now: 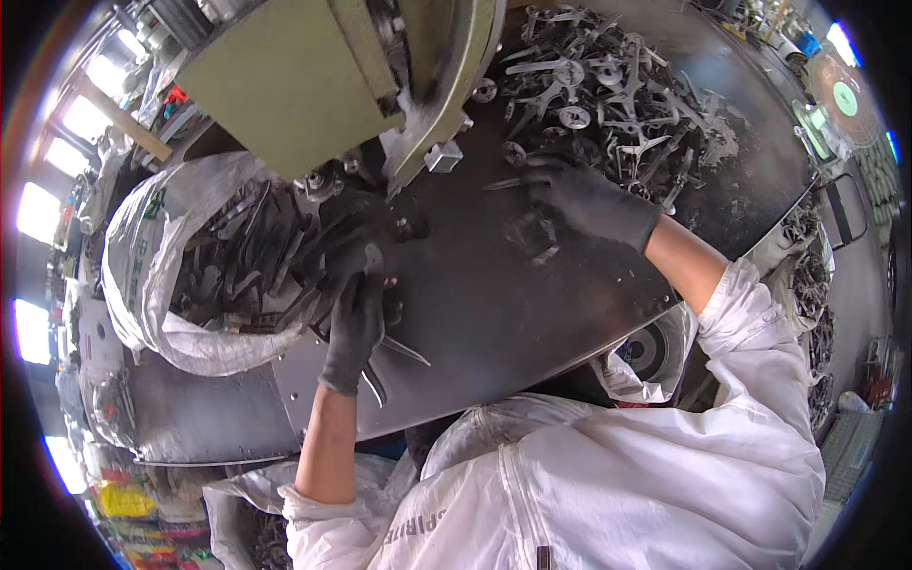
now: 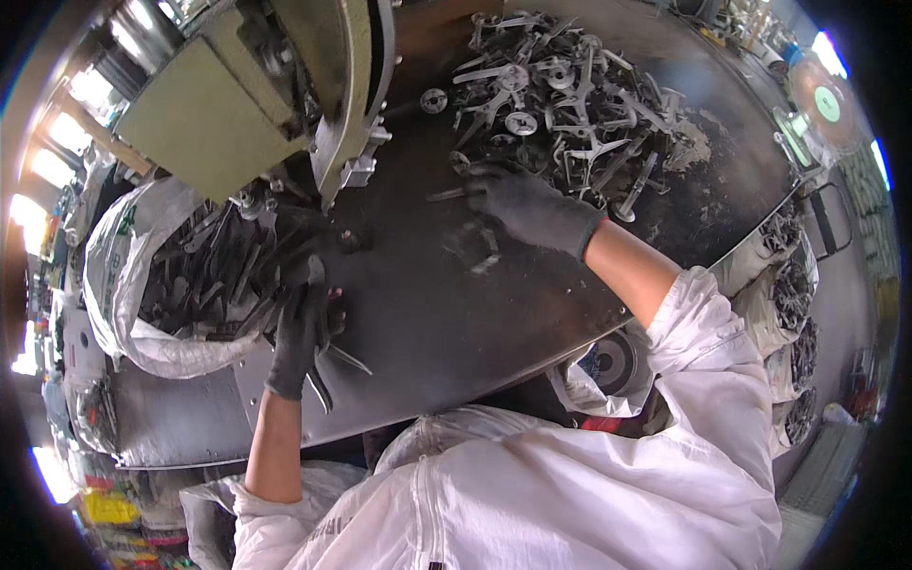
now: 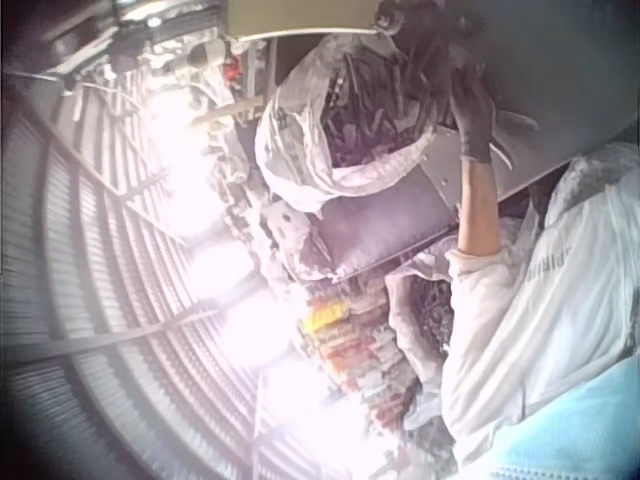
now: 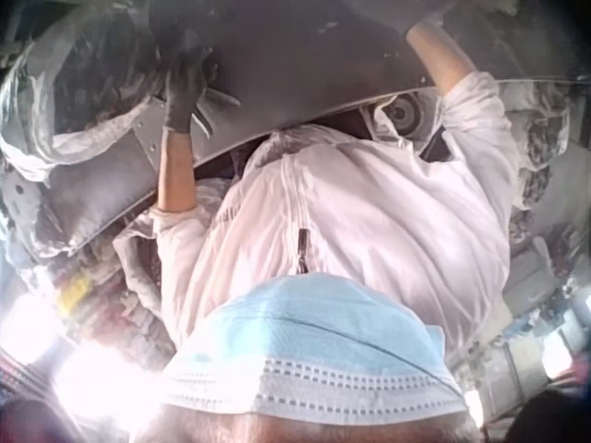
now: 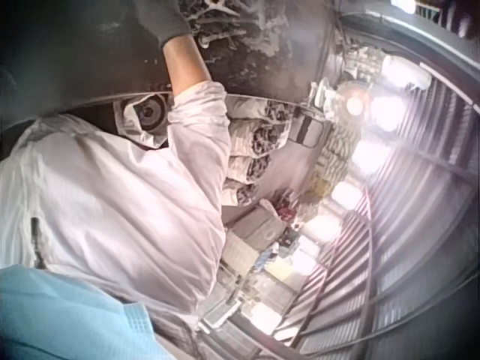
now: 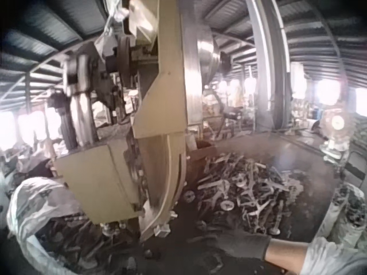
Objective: The person places metal components into a riveting machine by hand for assembly.
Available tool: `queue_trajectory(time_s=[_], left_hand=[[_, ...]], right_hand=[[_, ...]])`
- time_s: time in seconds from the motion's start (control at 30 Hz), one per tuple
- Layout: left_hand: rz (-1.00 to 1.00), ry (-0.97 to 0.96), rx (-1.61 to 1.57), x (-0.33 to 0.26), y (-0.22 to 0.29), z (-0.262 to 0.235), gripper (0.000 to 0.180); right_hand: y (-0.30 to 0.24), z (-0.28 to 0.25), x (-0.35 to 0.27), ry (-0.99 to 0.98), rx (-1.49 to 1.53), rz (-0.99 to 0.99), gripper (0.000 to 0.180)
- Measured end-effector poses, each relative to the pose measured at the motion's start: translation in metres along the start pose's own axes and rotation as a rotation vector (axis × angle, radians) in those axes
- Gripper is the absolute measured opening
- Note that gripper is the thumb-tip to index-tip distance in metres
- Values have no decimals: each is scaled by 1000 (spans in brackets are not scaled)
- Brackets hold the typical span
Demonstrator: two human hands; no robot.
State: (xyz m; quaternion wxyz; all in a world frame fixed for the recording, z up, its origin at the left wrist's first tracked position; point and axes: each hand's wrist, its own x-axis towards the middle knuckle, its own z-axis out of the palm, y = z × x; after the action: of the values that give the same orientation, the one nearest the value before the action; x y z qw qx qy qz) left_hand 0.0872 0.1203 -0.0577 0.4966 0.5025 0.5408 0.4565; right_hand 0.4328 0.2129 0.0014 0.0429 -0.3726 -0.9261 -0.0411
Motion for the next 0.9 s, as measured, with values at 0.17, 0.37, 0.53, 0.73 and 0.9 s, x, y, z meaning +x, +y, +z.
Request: queue_trajectory(time_s=[0.17, 0.37, 0.53, 0.73, 0.9], left_hand=[[-209, -57, -82, 14, 36, 6, 36], [67, -137, 64, 22, 52, 13, 40], [1062, -49, 1154, 55, 30, -3, 37], [83, -245, 295, 67, 18, -2, 33], [133, -163, 291, 48, 48, 17, 32]], right_hand=[[-38, 2, 56, 325, 483, 138, 26], [-86, 0, 92, 316, 1588, 557, 25], [-111, 5, 93, 179, 1707, 493, 25], [-109, 26, 108, 193, 1464, 557, 28], [-105, 17, 95, 253, 1635, 544, 29]])
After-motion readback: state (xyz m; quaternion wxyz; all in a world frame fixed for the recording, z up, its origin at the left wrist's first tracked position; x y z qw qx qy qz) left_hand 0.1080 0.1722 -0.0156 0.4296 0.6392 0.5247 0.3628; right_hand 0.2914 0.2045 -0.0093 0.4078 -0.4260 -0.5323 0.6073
